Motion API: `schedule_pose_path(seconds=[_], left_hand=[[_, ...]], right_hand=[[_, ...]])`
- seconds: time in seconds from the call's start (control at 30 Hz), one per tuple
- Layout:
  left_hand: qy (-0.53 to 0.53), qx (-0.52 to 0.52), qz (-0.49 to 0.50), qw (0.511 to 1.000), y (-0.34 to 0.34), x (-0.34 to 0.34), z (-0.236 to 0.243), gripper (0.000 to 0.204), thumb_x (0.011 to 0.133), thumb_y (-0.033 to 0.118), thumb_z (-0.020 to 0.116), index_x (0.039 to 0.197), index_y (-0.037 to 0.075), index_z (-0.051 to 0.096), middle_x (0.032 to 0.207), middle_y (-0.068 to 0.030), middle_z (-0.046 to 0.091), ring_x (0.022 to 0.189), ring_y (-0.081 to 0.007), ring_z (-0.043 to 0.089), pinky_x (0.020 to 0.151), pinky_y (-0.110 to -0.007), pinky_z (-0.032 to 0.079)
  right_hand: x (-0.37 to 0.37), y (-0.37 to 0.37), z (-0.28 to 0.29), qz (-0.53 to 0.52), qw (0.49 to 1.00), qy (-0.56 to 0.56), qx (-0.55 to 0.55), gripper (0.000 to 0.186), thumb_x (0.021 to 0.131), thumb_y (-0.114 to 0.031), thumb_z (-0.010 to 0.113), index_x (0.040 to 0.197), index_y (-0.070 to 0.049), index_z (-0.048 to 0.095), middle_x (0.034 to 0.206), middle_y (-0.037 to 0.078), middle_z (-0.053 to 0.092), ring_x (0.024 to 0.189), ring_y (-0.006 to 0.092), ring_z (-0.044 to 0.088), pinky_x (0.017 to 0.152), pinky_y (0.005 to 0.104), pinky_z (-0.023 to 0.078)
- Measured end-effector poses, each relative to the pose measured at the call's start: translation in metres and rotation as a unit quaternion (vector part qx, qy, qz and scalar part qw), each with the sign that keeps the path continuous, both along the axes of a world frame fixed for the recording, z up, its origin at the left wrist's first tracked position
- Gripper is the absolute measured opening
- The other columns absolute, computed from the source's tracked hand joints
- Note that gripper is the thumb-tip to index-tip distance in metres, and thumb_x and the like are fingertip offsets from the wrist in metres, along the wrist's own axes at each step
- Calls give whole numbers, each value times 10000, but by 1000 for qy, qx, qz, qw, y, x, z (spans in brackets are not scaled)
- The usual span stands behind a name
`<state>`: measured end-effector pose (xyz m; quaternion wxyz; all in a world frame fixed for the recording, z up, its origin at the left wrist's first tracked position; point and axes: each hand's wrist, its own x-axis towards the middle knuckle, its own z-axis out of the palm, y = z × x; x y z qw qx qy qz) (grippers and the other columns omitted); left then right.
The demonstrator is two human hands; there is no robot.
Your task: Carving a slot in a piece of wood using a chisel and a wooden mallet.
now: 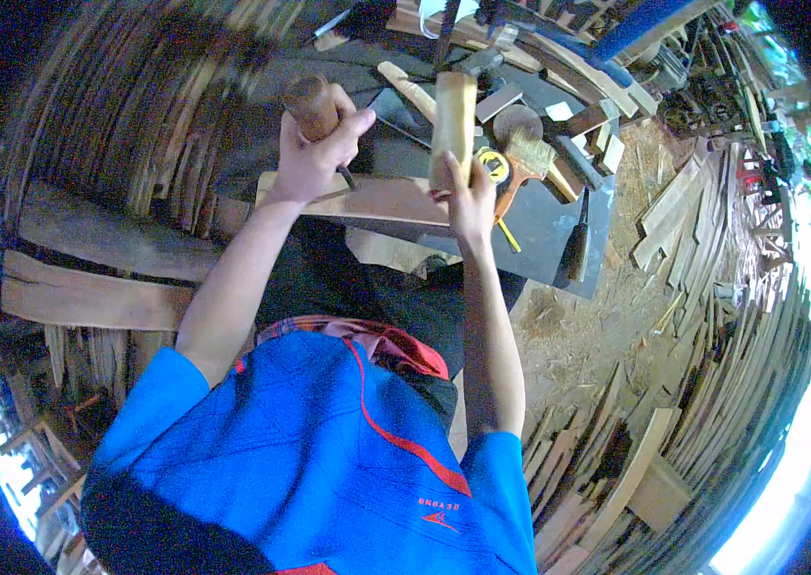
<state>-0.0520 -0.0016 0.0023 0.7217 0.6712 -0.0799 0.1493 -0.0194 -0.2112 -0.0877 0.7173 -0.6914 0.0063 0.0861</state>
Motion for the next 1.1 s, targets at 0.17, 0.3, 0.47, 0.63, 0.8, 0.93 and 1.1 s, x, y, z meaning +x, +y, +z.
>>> schedule_pose_path(seconds=[0.17,0.3,0.47,0.63,0.8,0.93,1.1], left_hand=[[-27,-170,24,985,-15,-31,-3,212,908,44,633,764,99,487,573,42,466,475,-36,434,428,-225,317],[-49,-116,40,991,1,-28,0,231,957,43,505,777,127,386,483,38,317,391,-79,285,399,-267,257],[-63,-132,34,989,1,-19,6,208,949,53,504,790,129,394,476,38,296,379,-86,265,390,-271,239],[-67,-128,46,988,1,0,-7,232,902,67,622,764,122,444,507,41,350,389,-76,317,392,-257,271],[-27,-153,65,986,0,28,-19,212,869,112,696,706,67,567,567,33,521,473,-59,472,442,-256,370],[-106,-19,110,988,-21,28,-11,169,849,169,679,779,28,619,647,37,585,622,-46,497,581,-298,425],[-74,31,-21,997,-32,26,-10,157,870,202,702,786,84,642,714,41,609,675,-51,519,649,-281,441]], right_hand=[[12,24,-39,-80,993,-63,-65,418,921,-358,643,1081,27,610,719,70,630,559,113,592,479,268,458],[10,22,-25,-73,996,-58,9,407,941,-336,623,1053,54,590,666,69,608,462,113,566,400,272,435],[10,14,-33,-91,992,-81,44,398,983,-356,536,1014,39,573,712,83,612,496,132,598,406,253,483],[7,12,-34,-78,994,-75,19,403,990,-366,531,1044,32,565,731,88,618,500,130,587,424,247,457],[12,13,-36,-67,994,-87,4,394,958,-359,583,1017,30,606,711,92,628,475,133,582,429,264,446],[9,15,-33,-72,994,-73,-47,393,959,-352,582,1020,35,606,719,105,632,495,133,592,441,263,453],[28,8,-80,-106,980,-127,-106,414,968,-390,559,1032,19,563,718,94,610,497,137,572,429,255,440]])
